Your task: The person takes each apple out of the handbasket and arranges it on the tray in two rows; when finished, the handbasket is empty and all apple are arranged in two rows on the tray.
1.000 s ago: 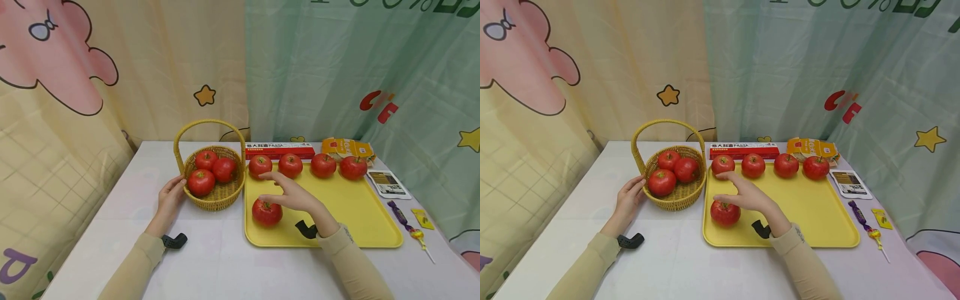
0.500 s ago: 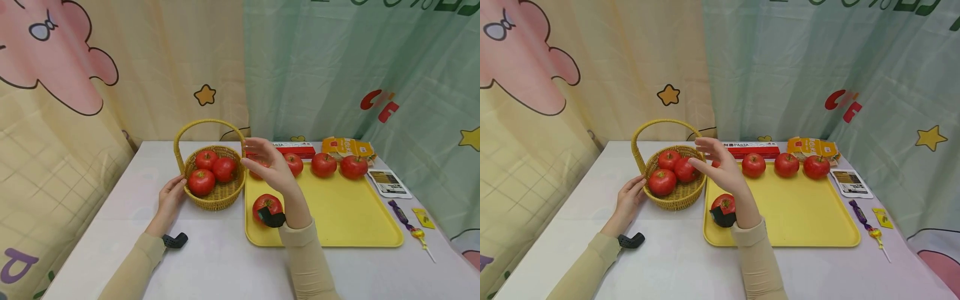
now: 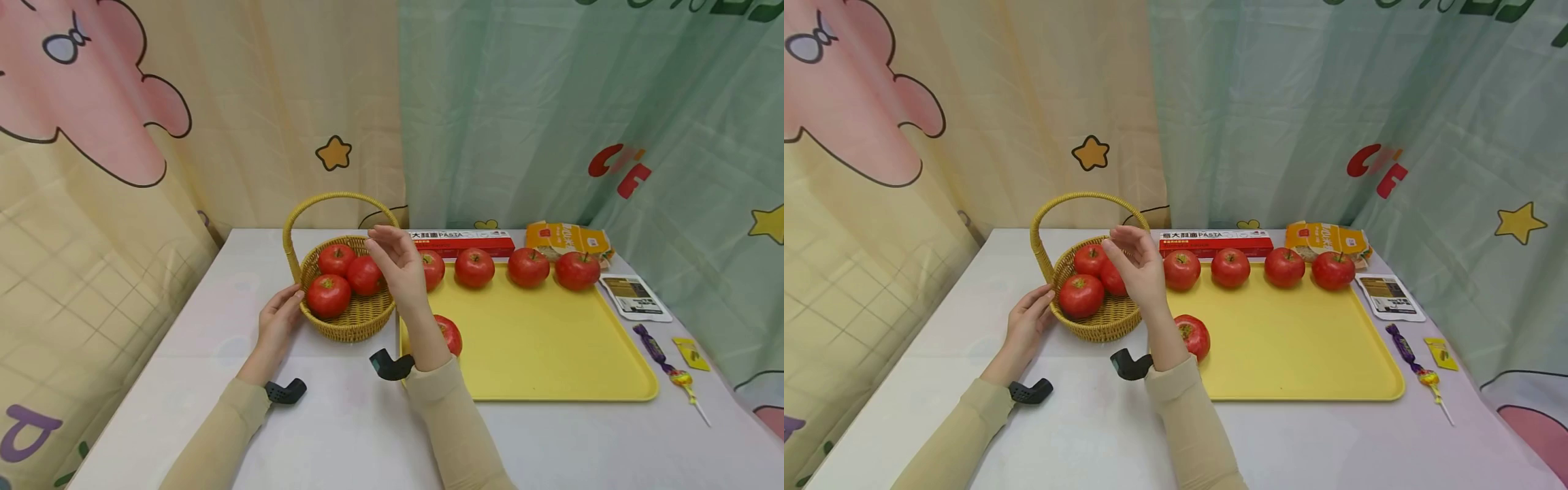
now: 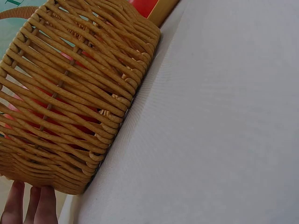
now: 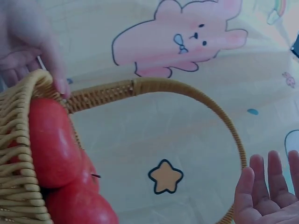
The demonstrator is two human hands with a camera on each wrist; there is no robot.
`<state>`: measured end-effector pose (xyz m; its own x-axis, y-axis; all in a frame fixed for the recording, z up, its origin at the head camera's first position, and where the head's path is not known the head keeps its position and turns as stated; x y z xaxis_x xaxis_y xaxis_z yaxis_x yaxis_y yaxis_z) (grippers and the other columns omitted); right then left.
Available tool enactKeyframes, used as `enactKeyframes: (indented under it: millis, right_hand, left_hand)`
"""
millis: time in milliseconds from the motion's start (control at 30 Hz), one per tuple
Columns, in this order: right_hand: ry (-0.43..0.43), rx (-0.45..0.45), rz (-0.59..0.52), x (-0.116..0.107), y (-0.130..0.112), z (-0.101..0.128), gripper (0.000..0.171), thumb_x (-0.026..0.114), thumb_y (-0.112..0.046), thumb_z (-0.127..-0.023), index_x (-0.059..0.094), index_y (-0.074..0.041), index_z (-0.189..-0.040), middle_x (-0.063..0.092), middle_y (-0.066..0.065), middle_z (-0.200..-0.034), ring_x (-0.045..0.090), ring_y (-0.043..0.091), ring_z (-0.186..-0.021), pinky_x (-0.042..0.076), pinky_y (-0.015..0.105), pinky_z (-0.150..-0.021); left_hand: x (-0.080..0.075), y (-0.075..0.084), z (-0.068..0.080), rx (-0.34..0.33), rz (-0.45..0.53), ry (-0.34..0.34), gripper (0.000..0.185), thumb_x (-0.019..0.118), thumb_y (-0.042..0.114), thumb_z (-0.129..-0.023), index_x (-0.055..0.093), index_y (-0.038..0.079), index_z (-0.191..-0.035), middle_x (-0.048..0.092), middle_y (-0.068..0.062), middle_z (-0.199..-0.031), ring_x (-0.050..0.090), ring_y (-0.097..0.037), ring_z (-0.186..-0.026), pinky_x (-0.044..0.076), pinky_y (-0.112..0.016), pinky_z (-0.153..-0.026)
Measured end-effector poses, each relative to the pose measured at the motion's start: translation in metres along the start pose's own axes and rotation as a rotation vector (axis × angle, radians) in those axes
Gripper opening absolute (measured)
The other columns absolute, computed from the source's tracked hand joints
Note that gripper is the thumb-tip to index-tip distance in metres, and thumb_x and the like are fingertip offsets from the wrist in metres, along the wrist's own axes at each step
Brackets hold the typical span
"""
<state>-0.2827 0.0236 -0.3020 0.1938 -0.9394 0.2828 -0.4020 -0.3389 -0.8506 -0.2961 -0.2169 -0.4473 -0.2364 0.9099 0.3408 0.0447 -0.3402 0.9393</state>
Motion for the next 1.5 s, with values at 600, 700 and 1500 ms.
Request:
enactKeyframes:
  millis: [600, 700, 1500]
  right_hand:
    - [0.062, 0.041, 0.114, 0.016, 0.060, 0.001, 0.042, 0.070, -0.009, -0.084, 0.052, -0.001, -0.121, 0.061, 0.011, -0.116, 0.053, 0.030, -0.112, 0.040, 0.045, -0.099]
    - [0.050, 0.063, 0.133, 0.018, 0.068, 0.002, 0.047, 0.073, -0.011, -0.083, 0.050, 0.000, -0.123, 0.060, 0.010, -0.117, 0.052, 0.030, -0.115, 0.040, 0.047, -0.099]
    - [0.000, 0.210, 0.279, 0.024, 0.099, 0.010, 0.053, 0.078, -0.022, -0.078, 0.053, -0.015, -0.123, 0.054, 0.010, -0.128, 0.049, 0.020, -0.118, 0.038, 0.043, -0.101]
  left_hand:
    - [-0.001, -0.002, -0.001, -0.019, -0.016, 0.008, 0.036, 0.067, 0.019, -0.089, 0.058, 0.007, -0.121, 0.059, 0.005, -0.110, 0.058, -0.006, -0.092, 0.049, -0.020, -0.081]
    - [-0.001, -0.002, -0.001, -0.025, -0.033, 0.017, 0.038, 0.067, 0.020, -0.089, 0.058, 0.006, -0.123, 0.059, 0.006, -0.111, 0.057, -0.006, -0.093, 0.048, -0.019, -0.082]
    - [-0.001, -0.002, -0.001, -0.010, -0.028, 0.022, 0.035, 0.066, 0.018, -0.090, 0.058, 0.006, -0.121, 0.060, 0.005, -0.109, 0.058, -0.006, -0.092, 0.049, -0.019, -0.081]
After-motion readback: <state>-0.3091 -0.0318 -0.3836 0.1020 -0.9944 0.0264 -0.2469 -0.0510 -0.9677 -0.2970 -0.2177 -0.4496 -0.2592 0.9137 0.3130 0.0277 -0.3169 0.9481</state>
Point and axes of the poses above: each hand's wrist, its own z-axis away from the middle knuckle, its own x-axis out of the palm, y = z × x, the point moved 5 cm from there along -z, towards the middle knuckle
